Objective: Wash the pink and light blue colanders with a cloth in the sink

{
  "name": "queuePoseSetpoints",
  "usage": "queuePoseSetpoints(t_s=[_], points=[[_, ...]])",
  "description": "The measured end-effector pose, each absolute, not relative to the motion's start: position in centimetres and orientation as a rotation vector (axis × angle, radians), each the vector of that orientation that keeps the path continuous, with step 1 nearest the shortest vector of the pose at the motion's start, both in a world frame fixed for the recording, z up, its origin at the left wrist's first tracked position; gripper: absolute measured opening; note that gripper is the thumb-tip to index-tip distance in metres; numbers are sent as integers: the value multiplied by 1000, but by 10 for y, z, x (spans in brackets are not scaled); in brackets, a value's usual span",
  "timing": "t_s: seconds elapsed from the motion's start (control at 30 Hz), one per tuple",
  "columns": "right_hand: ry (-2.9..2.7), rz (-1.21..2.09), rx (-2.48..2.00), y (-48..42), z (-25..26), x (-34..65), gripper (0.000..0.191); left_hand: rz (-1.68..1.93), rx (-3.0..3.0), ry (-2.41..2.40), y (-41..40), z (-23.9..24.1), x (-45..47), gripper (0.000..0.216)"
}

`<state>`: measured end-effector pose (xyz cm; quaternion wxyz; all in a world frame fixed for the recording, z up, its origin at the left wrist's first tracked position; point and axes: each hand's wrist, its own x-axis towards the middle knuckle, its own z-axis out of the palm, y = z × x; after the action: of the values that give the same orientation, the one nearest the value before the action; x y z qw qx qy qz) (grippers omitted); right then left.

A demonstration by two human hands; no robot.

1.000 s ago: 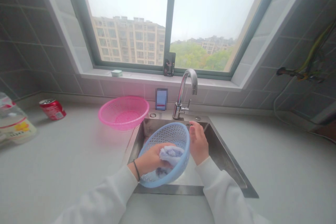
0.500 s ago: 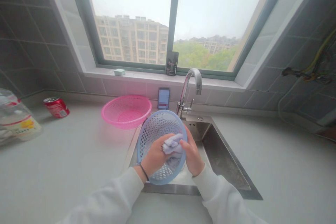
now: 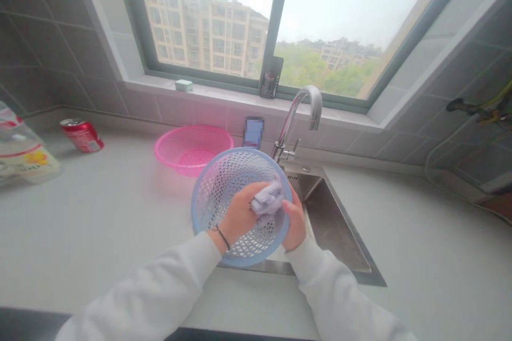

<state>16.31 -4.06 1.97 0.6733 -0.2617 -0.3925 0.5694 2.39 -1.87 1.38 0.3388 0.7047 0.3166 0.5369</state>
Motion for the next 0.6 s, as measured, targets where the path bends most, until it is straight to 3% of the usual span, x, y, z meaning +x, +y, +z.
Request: queuePoseSetpoints(t_s=[0.23,0.5,0.6], points=[[-844,1226,-559,-36,26,191,52,1021,2254,401,-23,21,19,33],[-917,1283,-598,-39,16,173,47,1337,2150,724,-22,17,23,40],[-865,1249,-590,-37,21,179,46,1220,2189,652,-24,16,23,41]])
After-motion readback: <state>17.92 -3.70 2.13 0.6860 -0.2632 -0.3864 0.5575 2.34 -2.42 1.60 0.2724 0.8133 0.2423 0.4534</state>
